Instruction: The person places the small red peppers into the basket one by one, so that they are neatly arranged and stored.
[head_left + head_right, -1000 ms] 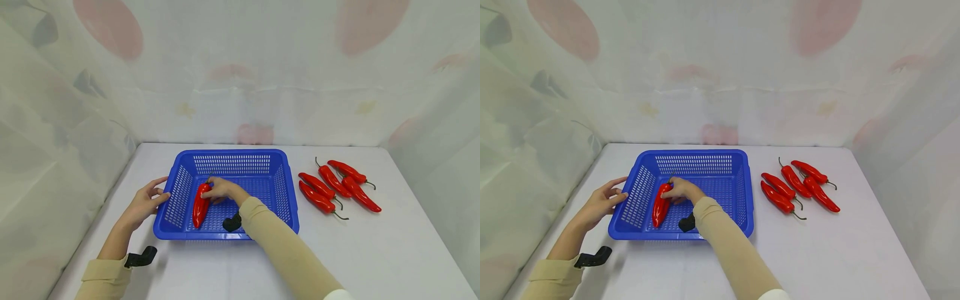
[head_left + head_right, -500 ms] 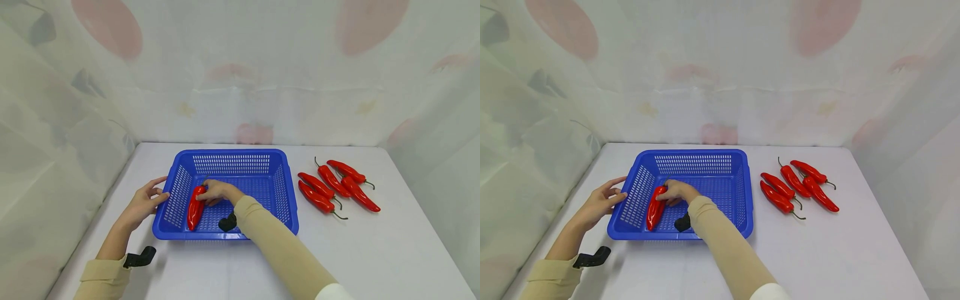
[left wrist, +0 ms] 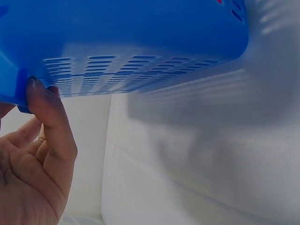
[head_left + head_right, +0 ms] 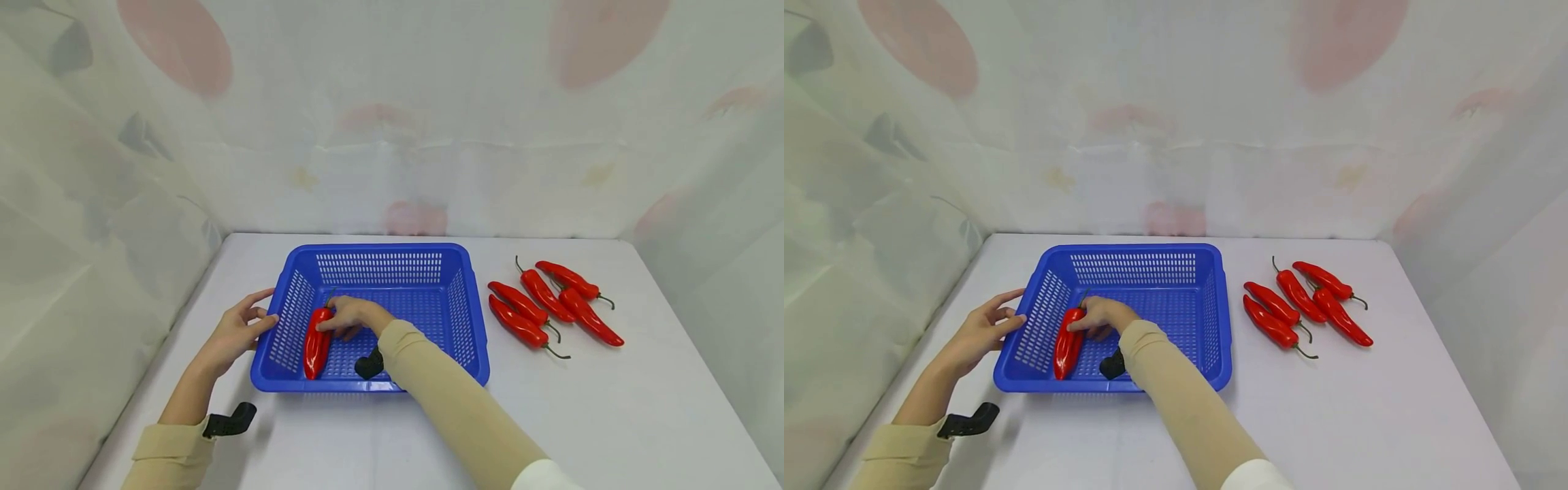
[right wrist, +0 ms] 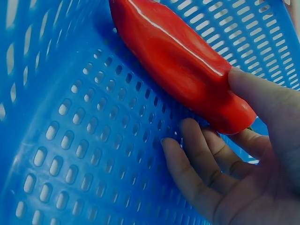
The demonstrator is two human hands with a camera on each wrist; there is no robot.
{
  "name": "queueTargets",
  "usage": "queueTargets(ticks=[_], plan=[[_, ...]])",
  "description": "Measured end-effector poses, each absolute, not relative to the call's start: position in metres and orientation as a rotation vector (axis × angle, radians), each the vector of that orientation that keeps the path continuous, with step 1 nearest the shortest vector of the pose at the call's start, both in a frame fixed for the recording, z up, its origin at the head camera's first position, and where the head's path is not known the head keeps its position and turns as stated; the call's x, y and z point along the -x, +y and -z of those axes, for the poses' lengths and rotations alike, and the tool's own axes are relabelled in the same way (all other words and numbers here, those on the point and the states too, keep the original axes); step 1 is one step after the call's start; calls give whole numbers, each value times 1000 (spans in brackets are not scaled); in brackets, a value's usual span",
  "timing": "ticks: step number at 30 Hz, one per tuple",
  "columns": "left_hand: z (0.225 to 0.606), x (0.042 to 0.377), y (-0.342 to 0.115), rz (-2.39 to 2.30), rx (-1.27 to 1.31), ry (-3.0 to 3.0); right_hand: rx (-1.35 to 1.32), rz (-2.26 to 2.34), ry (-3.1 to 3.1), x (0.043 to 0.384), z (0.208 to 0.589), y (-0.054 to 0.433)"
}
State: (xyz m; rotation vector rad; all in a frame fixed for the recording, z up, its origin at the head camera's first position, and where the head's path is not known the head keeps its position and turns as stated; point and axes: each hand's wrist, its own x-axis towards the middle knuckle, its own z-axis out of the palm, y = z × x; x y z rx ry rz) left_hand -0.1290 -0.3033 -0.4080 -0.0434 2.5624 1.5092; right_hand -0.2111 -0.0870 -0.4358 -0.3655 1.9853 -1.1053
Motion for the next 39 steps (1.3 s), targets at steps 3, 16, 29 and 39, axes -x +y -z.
queueTargets(ticks=[3,16,29,39], plan=[[407,129,-303,-1514,44,2557,373,1075,2005,210,434,-87],[406,129,-303,-1510,49,2548,400,1044,2036,210,434,-85],[408,129,-304,-1512,37,2554,498,1008,1974,213,422,-71],[407,129,-304,-1524,45,2542,663,811,2133,215,398,-57]])
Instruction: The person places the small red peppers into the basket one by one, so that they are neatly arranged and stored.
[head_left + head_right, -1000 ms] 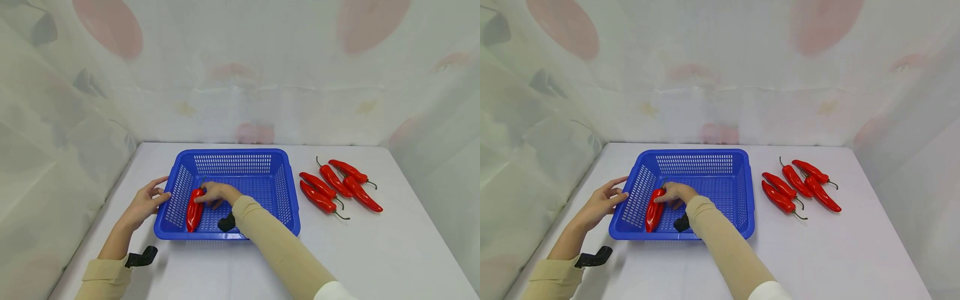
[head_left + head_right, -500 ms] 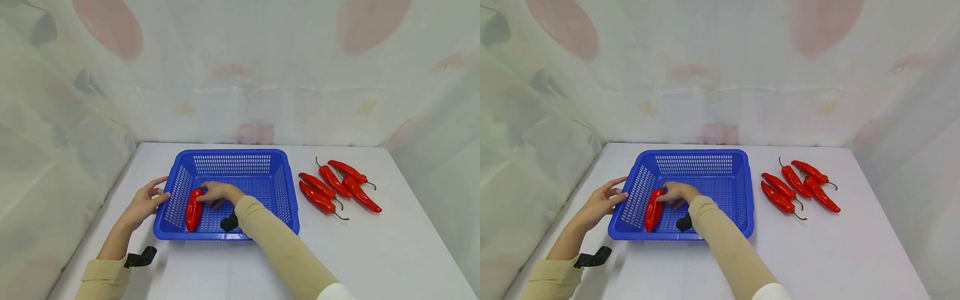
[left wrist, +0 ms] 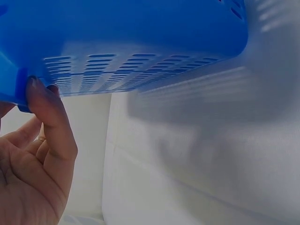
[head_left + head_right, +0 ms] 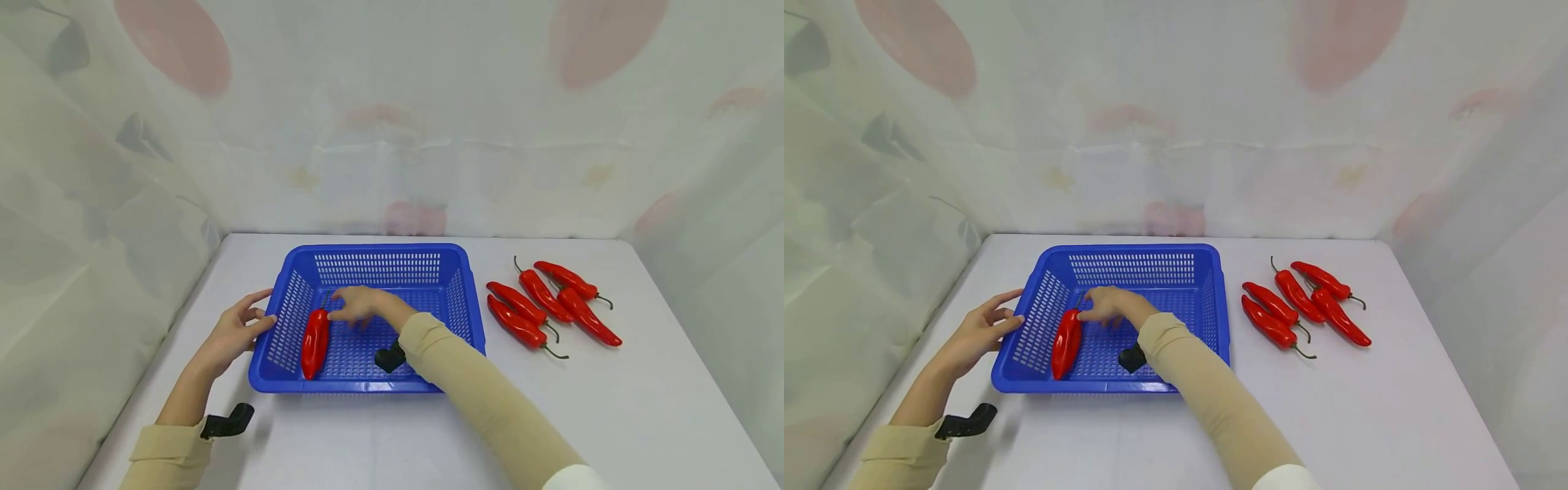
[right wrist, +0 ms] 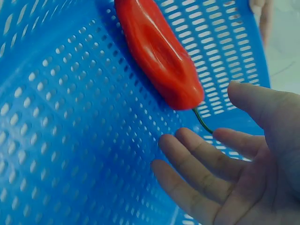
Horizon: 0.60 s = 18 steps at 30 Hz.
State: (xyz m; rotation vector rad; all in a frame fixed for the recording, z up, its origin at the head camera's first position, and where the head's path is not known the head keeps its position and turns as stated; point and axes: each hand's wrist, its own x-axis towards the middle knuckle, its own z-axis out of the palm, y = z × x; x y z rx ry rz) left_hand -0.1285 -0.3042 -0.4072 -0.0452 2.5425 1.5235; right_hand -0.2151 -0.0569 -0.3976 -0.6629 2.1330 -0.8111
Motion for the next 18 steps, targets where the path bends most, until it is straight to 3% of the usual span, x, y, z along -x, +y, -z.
queueTargets(ticks=[18], plan=[[407,129,-306,-1538,34,2526,995,751,2340,211,367,-24]])
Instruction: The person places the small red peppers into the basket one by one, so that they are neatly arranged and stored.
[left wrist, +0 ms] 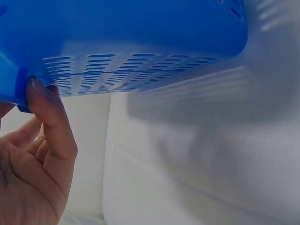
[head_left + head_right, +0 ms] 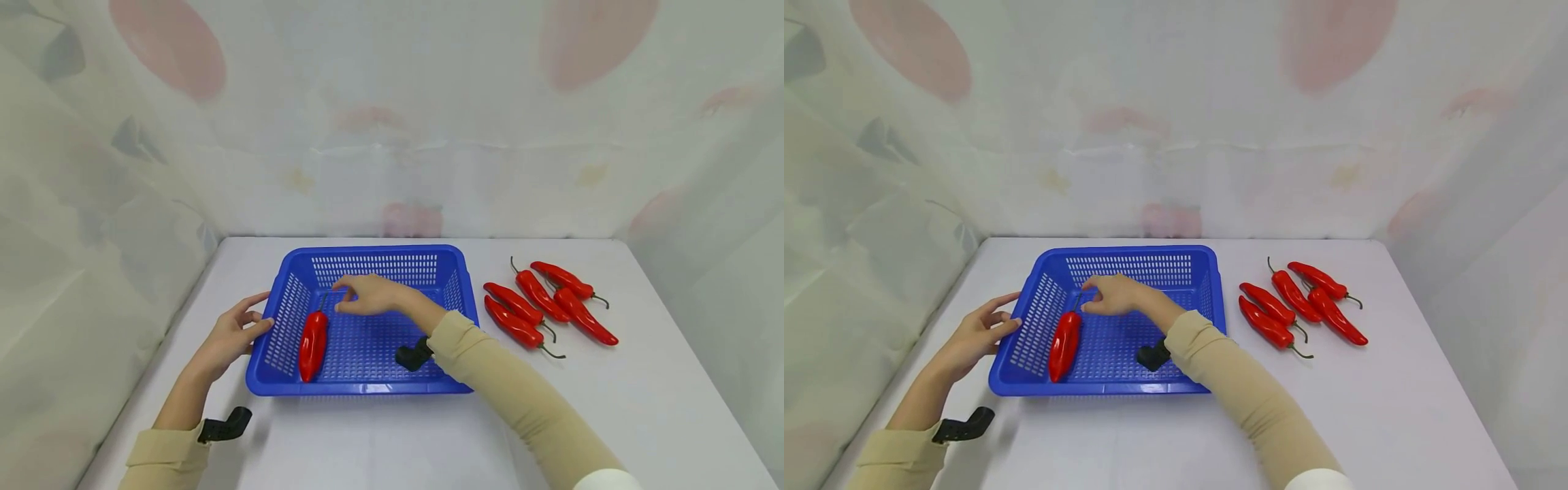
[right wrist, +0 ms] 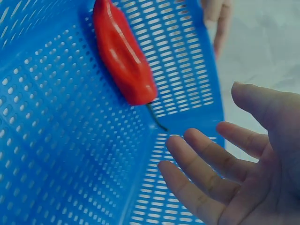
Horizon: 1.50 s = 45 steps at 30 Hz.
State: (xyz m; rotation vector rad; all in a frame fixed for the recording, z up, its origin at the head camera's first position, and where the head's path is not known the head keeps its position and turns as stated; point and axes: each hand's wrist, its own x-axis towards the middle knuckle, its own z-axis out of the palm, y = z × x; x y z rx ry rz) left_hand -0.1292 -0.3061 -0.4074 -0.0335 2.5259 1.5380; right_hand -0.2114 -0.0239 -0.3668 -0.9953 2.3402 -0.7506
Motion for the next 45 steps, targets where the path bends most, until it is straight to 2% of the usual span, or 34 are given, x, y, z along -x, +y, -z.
queueTargets(ticks=[21,45], plan=[[408,131,-306,-1566,3,2511,1039,1088,2511,203,341,39],[407,129,-302,-1563,18,2528,773,1408,2684,178,370,139]])
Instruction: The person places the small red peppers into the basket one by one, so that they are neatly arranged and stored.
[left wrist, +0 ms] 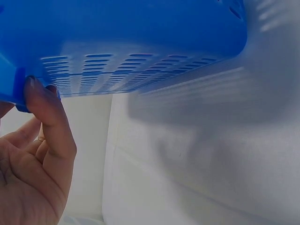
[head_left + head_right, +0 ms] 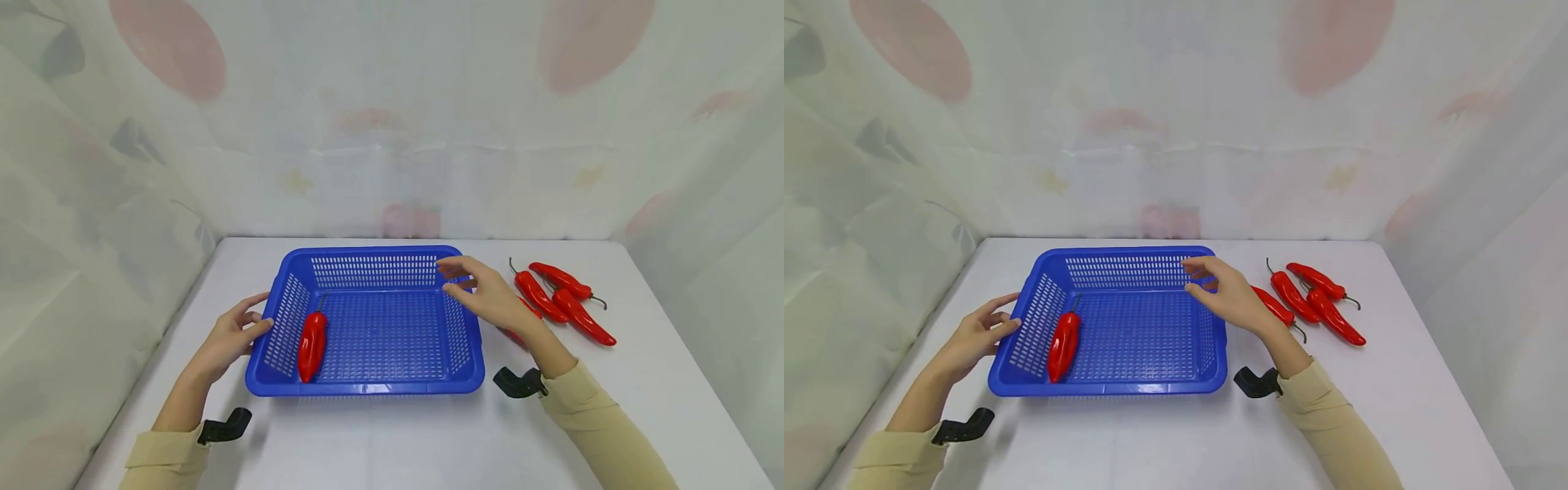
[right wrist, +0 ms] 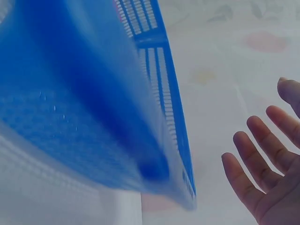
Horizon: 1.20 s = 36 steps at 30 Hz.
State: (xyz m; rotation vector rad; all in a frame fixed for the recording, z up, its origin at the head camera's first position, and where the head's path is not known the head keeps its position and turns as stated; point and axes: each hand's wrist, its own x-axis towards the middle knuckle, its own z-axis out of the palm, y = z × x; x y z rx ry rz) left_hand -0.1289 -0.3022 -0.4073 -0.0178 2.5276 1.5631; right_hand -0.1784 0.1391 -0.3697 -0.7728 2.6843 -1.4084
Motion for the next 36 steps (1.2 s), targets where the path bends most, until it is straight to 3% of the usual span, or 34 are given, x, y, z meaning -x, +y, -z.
queueTargets(ticks=[24,36], plan=[[410,130,-302,-1550,39,2544,419,1479,3019,161,399,249],[410,130,-302,-1553,46,2540,82,1399,3046,164,414,286]])
